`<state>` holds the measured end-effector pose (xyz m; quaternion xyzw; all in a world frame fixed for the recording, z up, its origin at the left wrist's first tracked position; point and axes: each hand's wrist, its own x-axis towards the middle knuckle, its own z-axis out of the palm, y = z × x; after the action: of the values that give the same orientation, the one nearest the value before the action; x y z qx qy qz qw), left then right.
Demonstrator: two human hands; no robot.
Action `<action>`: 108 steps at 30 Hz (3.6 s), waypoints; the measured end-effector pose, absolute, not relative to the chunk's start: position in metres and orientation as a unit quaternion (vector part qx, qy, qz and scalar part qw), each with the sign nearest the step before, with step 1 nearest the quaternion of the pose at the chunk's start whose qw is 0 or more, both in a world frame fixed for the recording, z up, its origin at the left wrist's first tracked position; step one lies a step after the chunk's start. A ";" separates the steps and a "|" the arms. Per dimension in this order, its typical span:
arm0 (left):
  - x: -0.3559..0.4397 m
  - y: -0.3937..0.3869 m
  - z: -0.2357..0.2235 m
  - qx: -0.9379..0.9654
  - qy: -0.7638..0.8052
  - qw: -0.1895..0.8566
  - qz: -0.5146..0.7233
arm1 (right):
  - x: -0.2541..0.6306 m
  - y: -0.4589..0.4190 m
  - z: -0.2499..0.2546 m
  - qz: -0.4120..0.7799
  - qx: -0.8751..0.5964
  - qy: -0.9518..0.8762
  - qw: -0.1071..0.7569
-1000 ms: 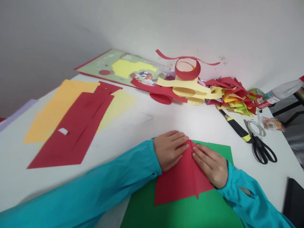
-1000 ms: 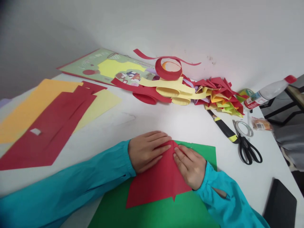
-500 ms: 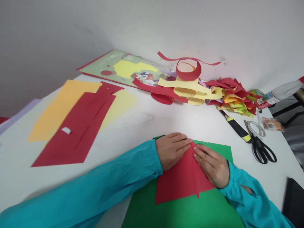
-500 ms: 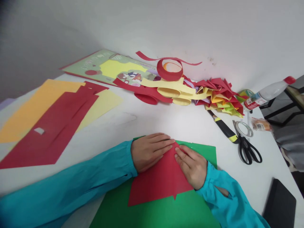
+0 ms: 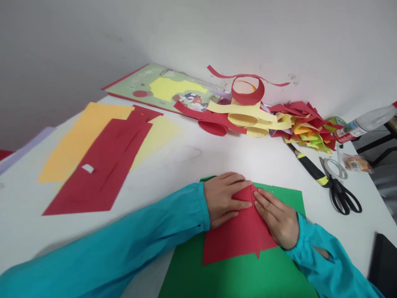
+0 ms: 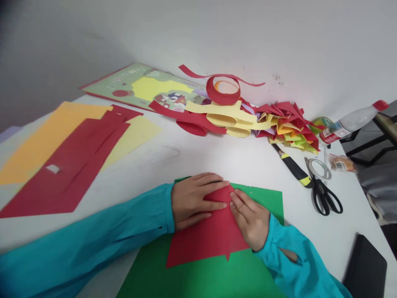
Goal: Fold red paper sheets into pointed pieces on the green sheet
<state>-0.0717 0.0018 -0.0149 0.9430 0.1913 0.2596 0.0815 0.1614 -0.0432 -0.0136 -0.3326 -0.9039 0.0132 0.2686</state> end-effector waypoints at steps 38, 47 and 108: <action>-0.070 -0.006 -0.013 0.930 0.231 0.097 0.270 | 0.164 -0.040 -0.007 0.011 -0.292 -0.927 0.236; -0.072 0.000 -0.016 0.939 0.210 0.092 0.256 | 0.165 -0.038 -0.005 0.034 -0.274 -0.931 0.239; -0.065 -0.013 -0.010 0.937 0.251 0.074 0.232 | 0.164 -0.035 0.002 0.085 -0.301 -0.915 0.254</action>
<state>-0.0646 -0.0126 -0.0096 0.9366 0.2514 0.2324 0.0741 0.1636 -0.0353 0.0016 -0.3010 -0.9153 0.0848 0.2538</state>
